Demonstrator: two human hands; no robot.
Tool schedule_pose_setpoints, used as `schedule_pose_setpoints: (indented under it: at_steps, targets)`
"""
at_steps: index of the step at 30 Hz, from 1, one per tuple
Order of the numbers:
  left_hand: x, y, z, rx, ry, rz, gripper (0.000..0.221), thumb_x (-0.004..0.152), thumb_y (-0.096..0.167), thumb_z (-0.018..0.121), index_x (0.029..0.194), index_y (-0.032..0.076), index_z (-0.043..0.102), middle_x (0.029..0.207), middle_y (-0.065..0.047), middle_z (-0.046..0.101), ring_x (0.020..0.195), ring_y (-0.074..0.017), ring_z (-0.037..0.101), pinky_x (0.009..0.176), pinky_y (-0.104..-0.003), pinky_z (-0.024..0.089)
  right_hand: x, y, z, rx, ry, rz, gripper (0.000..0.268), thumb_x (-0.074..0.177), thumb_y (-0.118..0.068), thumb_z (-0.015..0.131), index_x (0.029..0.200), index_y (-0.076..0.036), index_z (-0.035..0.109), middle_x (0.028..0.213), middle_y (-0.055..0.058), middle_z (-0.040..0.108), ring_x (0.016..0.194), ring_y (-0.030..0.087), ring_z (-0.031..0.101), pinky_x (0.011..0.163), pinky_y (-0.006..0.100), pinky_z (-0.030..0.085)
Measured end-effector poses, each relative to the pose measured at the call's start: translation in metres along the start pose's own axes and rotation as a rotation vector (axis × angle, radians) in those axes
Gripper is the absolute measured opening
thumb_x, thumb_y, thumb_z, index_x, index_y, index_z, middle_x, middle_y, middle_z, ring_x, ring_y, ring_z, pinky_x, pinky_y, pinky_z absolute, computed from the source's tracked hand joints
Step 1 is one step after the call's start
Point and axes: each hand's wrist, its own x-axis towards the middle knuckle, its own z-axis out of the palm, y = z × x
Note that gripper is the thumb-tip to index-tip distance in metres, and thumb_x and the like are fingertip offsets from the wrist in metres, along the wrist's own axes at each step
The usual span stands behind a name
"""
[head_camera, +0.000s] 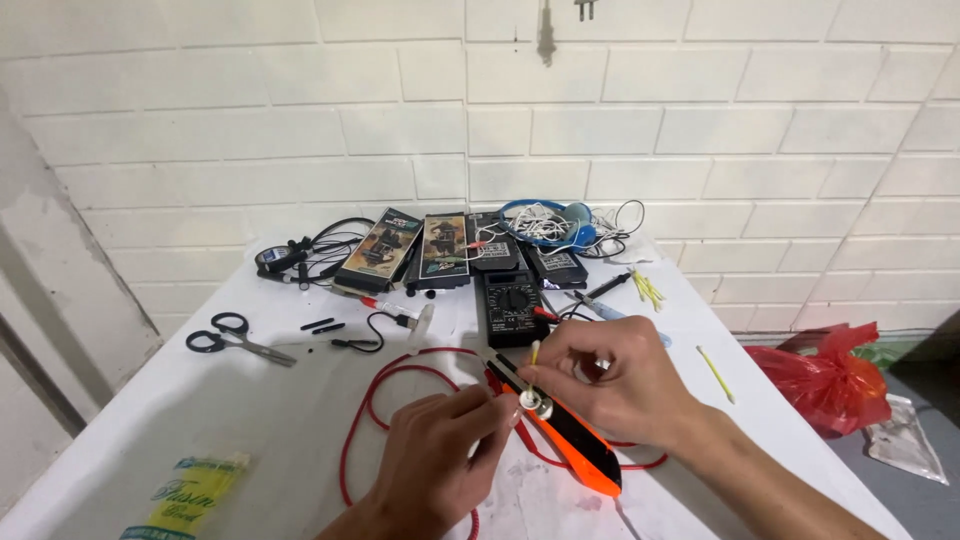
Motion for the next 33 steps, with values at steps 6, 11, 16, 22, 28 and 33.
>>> schedule_pose_setpoints:
  at_steps: [6, 11, 16, 22, 28, 33]
  targets:
    - [0.001, 0.002, 0.0, -0.001, 0.032, 0.014, 0.019, 0.086, 0.001, 0.076, 0.086, 0.013, 0.062, 0.068, 0.0, 0.06, 0.048, -0.0189, 0.041, 0.042, -0.033, 0.037, 0.003, -0.003, -0.005, 0.069, -0.084, 0.048, 0.017, 0.083, -0.01, 0.083, 0.068, -0.012, 0.076, 0.053, -0.004, 0.062, 0.045, 0.005, 0.04, 0.041, 0.024, 0.027]
    - [0.002, 0.001, -0.002, 0.019, 0.038, -0.042, 0.01, 0.09, 0.006, 0.073, 0.089, 0.015, 0.067, 0.07, 0.0, 0.063, 0.049, -0.0224, 0.05, 0.042, -0.036, 0.041, 0.0, -0.004, 0.003, 0.058, -0.023, 0.076, 0.011, 0.081, -0.013, 0.085, 0.071, -0.013, 0.08, 0.055, -0.005, 0.067, 0.049, 0.005, 0.045, 0.045, 0.024, 0.035]
    - [0.001, 0.001, -0.001, -0.037, -0.008, -0.065, 0.013, 0.089, 0.006, 0.077, 0.089, 0.014, 0.067, 0.07, 0.0, 0.064, 0.049, -0.0175, 0.046, 0.043, -0.034, 0.04, -0.001, 0.005, -0.001, 0.287, -0.116, 0.16, 0.012, 0.081, -0.006, 0.087, 0.073, -0.007, 0.078, 0.056, -0.002, 0.067, 0.049, 0.005, 0.045, 0.042, 0.023, 0.031]
    - [-0.001, 0.0, 0.002, -0.001, -0.023, -0.097, 0.012, 0.09, 0.006, 0.075, 0.089, 0.015, 0.067, 0.07, 0.0, 0.066, 0.051, -0.0191, 0.051, 0.043, -0.034, 0.042, 0.0, -0.003, 0.004, 0.039, -0.001, 0.095, 0.015, 0.082, -0.012, 0.085, 0.07, -0.013, 0.075, 0.054, -0.006, 0.057, 0.049, 0.007, 0.039, 0.046, 0.026, 0.031]
    - [0.0, 0.001, 0.002, -0.061, 0.006, -0.034, 0.02, 0.088, 0.003, 0.08, 0.097, 0.013, 0.064, 0.069, -0.001, 0.064, 0.05, -0.0154, 0.045, 0.044, -0.032, 0.041, 0.0, 0.003, 0.0, 0.076, -0.074, 0.136, 0.022, 0.084, -0.01, 0.083, 0.067, -0.012, 0.07, 0.057, -0.004, 0.057, 0.052, 0.008, 0.043, 0.047, 0.026, 0.033]
    - [0.002, 0.005, -0.004, -0.061, 0.031, -0.011, 0.014, 0.091, 0.004, 0.076, 0.095, 0.013, 0.066, 0.068, 0.0, 0.059, 0.047, -0.0181, 0.043, 0.042, -0.034, 0.035, 0.0, -0.004, 0.002, 0.183, -0.129, 0.096, 0.019, 0.083, -0.007, 0.084, 0.067, -0.01, 0.073, 0.053, -0.003, 0.065, 0.046, 0.004, 0.043, 0.041, 0.023, 0.032]
